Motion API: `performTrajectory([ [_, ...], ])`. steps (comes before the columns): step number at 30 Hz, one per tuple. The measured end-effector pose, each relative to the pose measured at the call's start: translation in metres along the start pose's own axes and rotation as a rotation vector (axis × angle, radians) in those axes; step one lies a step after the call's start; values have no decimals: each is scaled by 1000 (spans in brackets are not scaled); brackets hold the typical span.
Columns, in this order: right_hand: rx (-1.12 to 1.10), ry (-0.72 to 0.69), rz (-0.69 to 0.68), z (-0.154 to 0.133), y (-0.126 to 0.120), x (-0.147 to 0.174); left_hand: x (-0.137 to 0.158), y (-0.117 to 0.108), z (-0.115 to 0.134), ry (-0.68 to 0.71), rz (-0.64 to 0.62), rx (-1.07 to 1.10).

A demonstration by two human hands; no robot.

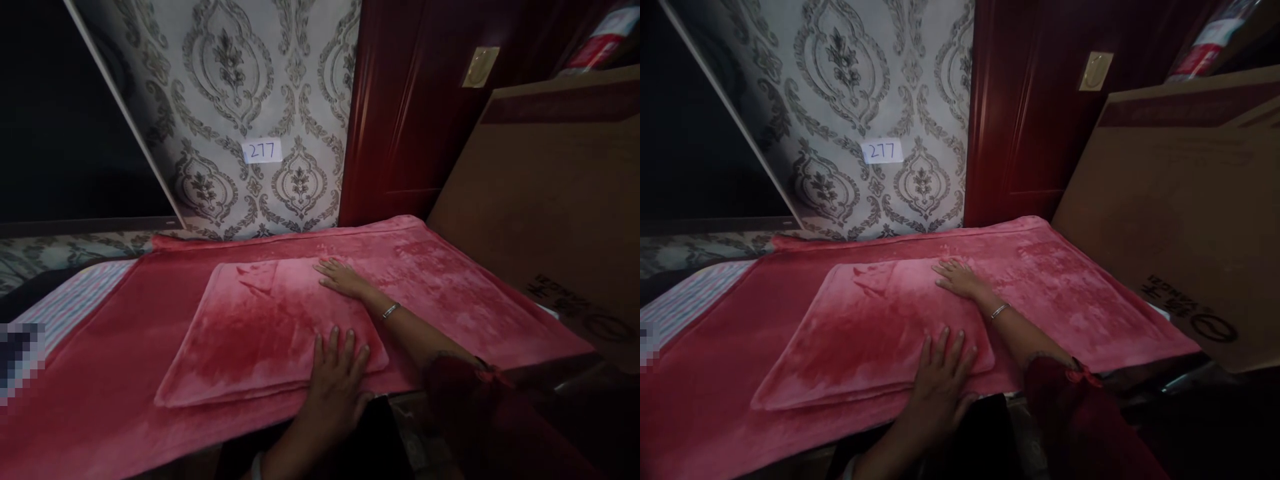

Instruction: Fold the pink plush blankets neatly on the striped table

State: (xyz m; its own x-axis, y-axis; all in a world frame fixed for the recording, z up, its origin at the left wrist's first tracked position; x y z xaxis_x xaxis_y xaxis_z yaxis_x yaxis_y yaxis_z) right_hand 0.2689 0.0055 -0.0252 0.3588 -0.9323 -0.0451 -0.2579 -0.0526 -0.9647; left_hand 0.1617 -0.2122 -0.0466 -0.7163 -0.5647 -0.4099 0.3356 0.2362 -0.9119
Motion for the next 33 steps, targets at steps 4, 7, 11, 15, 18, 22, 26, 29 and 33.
performTrajectory([
  [4, -60, 59, -13, 25, 8, -22, 0, 1, -1, -5, -5, -3],
  [7, -85, 109, 9, 41, 12, -34, 0, 3, 0, -2, -20, -1],
  [11, -84, 147, 21, 51, 17, -39, 0, 1, 0, 4, -9, -1],
  [15, -67, 149, 25, 47, 16, -36, 0, -2, -1, -3, -12, 9],
  [18, -53, 158, 20, 43, 10, -34, 1, -3, -1, -6, -13, 18],
  [22, -31, 175, 26, 36, -8, -26, 0, -1, -1, -11, -5, 31],
  [26, 0, 167, 91, 14, -29, -6, -3, -8, 1, -5, 16, 50],
  [29, 12, 26, 98, -26, -29, 19, -1, -26, 0, -4, 38, 74],
  [33, 10, -199, 18, -84, -5, 58, 13, -51, -11, -31, 104, 67],
])
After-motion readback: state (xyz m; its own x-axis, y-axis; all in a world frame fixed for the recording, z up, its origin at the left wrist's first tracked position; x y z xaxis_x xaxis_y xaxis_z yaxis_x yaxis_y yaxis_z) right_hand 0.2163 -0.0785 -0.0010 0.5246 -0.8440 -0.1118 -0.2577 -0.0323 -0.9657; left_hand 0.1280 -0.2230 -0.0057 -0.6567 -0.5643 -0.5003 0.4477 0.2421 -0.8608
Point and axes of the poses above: each hand's wrist, its own x-axis away from the middle knuckle, its own y-axis out of the palm, z = x × y, the point moved 9 cm from there along -x, towards the middle knuckle, and after that the axes turned 4 degrees about -y, right-handed, at the moved point
